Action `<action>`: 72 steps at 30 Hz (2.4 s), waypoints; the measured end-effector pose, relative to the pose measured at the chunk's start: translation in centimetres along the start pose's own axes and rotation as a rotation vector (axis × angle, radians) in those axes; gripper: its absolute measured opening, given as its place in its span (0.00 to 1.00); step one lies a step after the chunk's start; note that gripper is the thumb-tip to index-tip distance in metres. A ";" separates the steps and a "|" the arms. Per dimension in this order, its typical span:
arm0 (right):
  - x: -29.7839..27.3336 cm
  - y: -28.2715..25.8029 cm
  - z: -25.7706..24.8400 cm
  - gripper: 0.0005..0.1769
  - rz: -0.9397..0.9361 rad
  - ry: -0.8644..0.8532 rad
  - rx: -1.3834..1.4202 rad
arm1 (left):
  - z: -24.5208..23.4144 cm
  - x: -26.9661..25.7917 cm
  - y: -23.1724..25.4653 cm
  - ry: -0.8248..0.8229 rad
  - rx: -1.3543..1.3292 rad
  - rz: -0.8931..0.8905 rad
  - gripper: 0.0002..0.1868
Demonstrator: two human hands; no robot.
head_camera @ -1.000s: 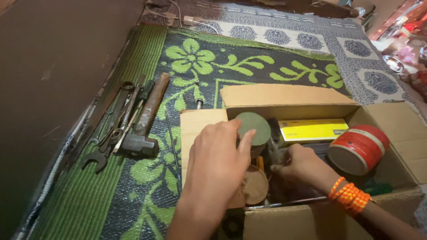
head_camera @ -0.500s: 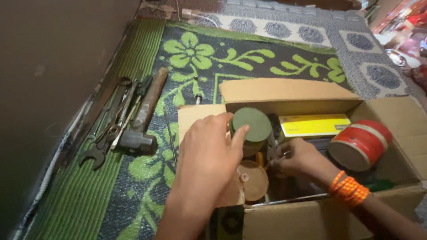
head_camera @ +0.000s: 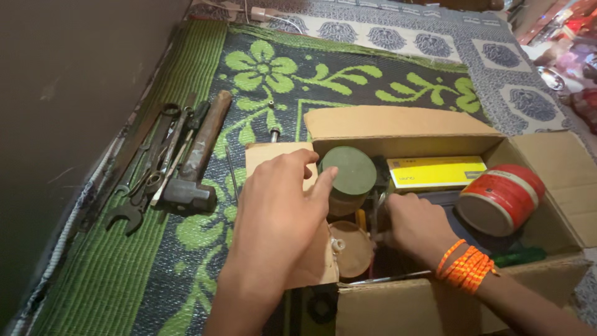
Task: The person organizes various tools and containers into a cardboard box. They place a green container, a red container, a screwdriver, a wrench, a hammer, and other tools into the box, then close the flaps.
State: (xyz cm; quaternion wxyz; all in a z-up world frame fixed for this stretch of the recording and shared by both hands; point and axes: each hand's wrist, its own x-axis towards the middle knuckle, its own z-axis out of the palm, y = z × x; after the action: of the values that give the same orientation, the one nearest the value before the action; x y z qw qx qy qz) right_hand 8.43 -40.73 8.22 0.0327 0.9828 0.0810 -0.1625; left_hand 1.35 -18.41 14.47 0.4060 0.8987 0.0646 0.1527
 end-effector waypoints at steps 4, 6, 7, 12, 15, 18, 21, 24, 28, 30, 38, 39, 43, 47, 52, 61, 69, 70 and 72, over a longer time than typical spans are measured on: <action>1.1 1.6 -0.3 0.28 -0.034 0.033 0.350 | -0.3 0.2 0.0 0.012 -0.012 0.012 0.21; 2.4 2.8 0.3 0.26 -0.154 0.074 0.528 | -0.5 0.2 -0.3 0.011 -0.008 -0.011 0.21; 3.0 3.4 0.8 0.24 -0.219 0.061 0.598 | -0.6 0.2 -0.3 0.012 -0.009 -0.026 0.21; 4.9 4.2 2.8 0.16 -0.243 0.016 0.615 | -0.7 0.4 -0.3 -0.018 -0.022 -0.086 0.22; 4.9 3.7 2.0 0.15 -0.100 -0.095 0.514 | -0.8 0.4 -0.5 -0.010 -0.005 -0.080 0.21; 4.3 2.9 0.7 0.21 -0.094 -0.006 0.346 | -0.5 0.4 -0.8 0.005 0.009 -0.079 0.21; 3.2 1.6 -0.2 0.22 -0.093 0.091 0.269 | -0.8 0.4 -0.9 -0.022 0.034 -0.102 0.22; 2.1 1.2 -1.0 0.23 -0.034 0.174 0.242 | -1.4 0.6 -0.8 -0.035 0.039 -0.102 0.23; 1.5 1.3 -0.4 0.21 -0.002 0.208 0.315 | -2.1 0.1 -1.1 -0.051 0.058 -0.151 0.24; 1.7 1.5 0.0 0.23 0.011 0.248 0.305 | -2.2 0.1 -1.0 -0.055 0.062 -0.165 0.24; 1.6 1.8 -1.2 0.31 0.002 0.239 0.275 | -4.8 -0.1 -2.3 -0.130 0.017 -0.243 0.27; 1.5 1.6 -2.1 0.29 -0.048 0.292 0.317 | -5.6 -0.1 -3.2 -0.100 0.019 -0.282 0.26; 0.6 -0.9 -6.3 0.23 -0.166 0.611 0.355 | -9.4 -0.3 -8.5 0.062 0.091 -0.429 0.25; 0.3 -6.9 -8.5 0.18 -0.401 0.720 0.520 | -10.3 -1.1 -14.3 0.171 0.381 -0.560 0.22; 4.4 -17.3 -7.5 0.14 -0.561 0.359 0.644 | -7.3 -1.2 -19.9 0.101 0.292 -0.759 0.25; 15.6 -31.4 2.1 0.22 -0.691 -0.022 0.087 | -0.6 0.3 -24.8 0.461 0.245 -0.682 0.09; 21.5 -34.9 8.8 0.20 -0.737 -0.010 0.297 | -2.0 0.5 -25.1 0.585 -0.128 -0.717 0.16; 21.8 -35.2 8.5 0.18 -0.647 -0.124 0.632 | -2.8 1.1 -24.9 0.535 -0.111 -0.772 0.13; 20.7 -35.4 8.2 0.14 -0.361 -0.385 1.181 | -5.1 1.2 -24.3 0.417 -0.057 -0.886 0.08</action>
State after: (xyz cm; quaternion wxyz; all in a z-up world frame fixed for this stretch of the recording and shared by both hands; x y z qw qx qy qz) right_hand 19.22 -3.56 -7.57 -0.5277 0.7593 0.1348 -0.3562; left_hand 1.05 1.63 -0.30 0.4345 0.7236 0.5166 0.1438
